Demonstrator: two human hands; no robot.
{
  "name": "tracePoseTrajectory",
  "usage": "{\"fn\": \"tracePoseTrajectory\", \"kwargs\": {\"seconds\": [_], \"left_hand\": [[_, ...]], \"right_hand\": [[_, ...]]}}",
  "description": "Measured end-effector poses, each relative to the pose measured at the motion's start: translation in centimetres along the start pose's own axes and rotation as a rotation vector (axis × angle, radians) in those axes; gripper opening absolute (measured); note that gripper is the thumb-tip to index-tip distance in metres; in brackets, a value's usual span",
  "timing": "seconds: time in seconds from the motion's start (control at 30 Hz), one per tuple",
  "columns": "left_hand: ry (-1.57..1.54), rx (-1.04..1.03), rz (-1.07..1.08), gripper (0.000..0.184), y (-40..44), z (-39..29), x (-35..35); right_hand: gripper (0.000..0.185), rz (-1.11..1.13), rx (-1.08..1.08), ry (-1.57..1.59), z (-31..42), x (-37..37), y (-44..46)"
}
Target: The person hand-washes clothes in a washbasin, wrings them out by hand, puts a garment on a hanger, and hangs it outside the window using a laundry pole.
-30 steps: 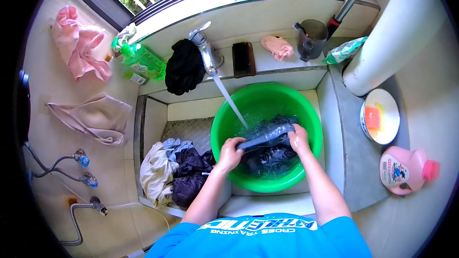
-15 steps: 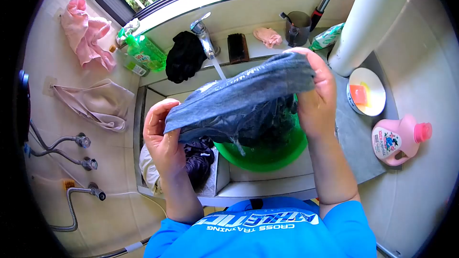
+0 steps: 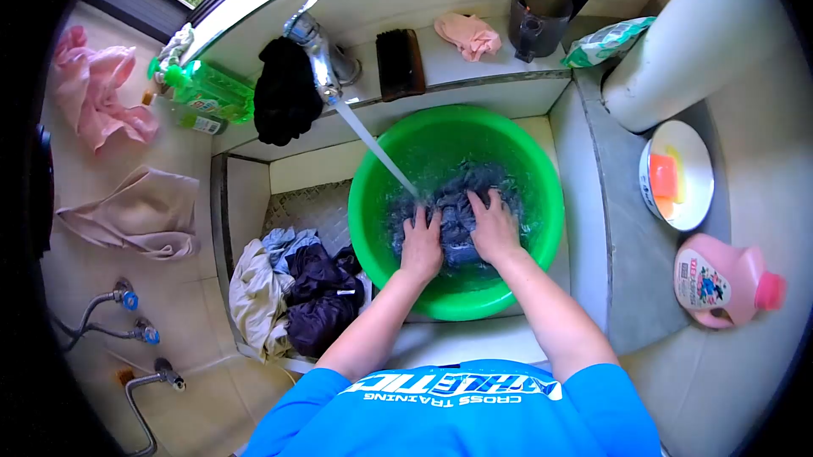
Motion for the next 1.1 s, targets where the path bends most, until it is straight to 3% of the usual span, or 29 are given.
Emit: {"fn": "tracePoseTrajectory", "kwargs": {"seconds": [0.1,0.17,0.27,0.33,0.37,0.43,0.57,0.63,0.7,0.73,0.87,1.0,1.03,1.1], "left_hand": [[0.020,0.005,0.140,0.054,2.9,1.8,-1.8],[0.007,-0.007,0.198,0.053,4.7,1.9,-1.9],[0.059,0.020,0.138,0.049,5.5,2.4,-2.6],[-0.008,-0.109,-0.171,0.043,5.4,4.0,-3.9],[-0.004,-0.116,-0.184,0.043,5.1,4.3,-3.7],[0.036,-0.135,-0.004,0.044,3.5,2.8,-0.4],[-0.161,-0.066,-0.001,0.046,-0.7,1.9,3.9],[-0.324,-0.158,-0.128,0.050,-2.9,2.6,6.1],[-0.366,-0.237,-0.263,0.044,-4.7,2.8,9.1],[-0.427,-0.249,-0.305,0.041,-5.6,2.3,11.4],[-0.570,-0.323,-0.476,0.037,-8.3,-0.7,20.5],[-0.624,-0.456,-0.693,0.034,-12.0,-4.2,28.3],[-0.619,-0.485,-0.755,0.033,-12.9,-5.0,29.6],[-0.588,-0.530,-0.920,0.031,-14.2,-6.3,31.3]], "right_hand": [[0.059,0.225,-0.055,-0.189,0.0,-1.1,2.6],[0.055,0.120,0.019,-0.348,-0.9,-3.4,4.7],[0.055,0.219,-0.052,-0.216,0.2,-2.1,6.7],[0.051,0.107,-0.094,-0.095,0.5,-0.8,6.3],[0.051,0.093,-0.089,-0.094,0.3,-0.3,6.0],[0.049,0.062,0.018,-0.041,-0.8,0.4,4.9],[0.038,-0.004,0.039,0.063,-4.7,0.1,2.8],[0.029,-0.006,-0.006,0.429,-6.0,1.4,1.6],[0.024,0.042,-0.048,0.632,-6.5,4.0,1.0],[0.024,-0.065,0.083,0.667,-5.7,6.0,0.5],[0.041,-0.146,0.271,1.016,0.1,15.4,-0.7],[0.040,-0.227,0.424,1.173,6.8,25.3,-4.5],[0.035,-0.359,0.469,1.220,7.8,26.8,-5.2],[0.025,-0.415,0.627,1.282,9.2,29.7,-6.4]]}}
Point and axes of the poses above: each hand's wrist, its own y-axis towards the middle knuckle, its own x-axis out of the back of the hand, z = x × y, the point moved 2 cm from there along y, towards the middle knuckle, and after that the axes turned 1 degree about -y, right-handed, at the moved point
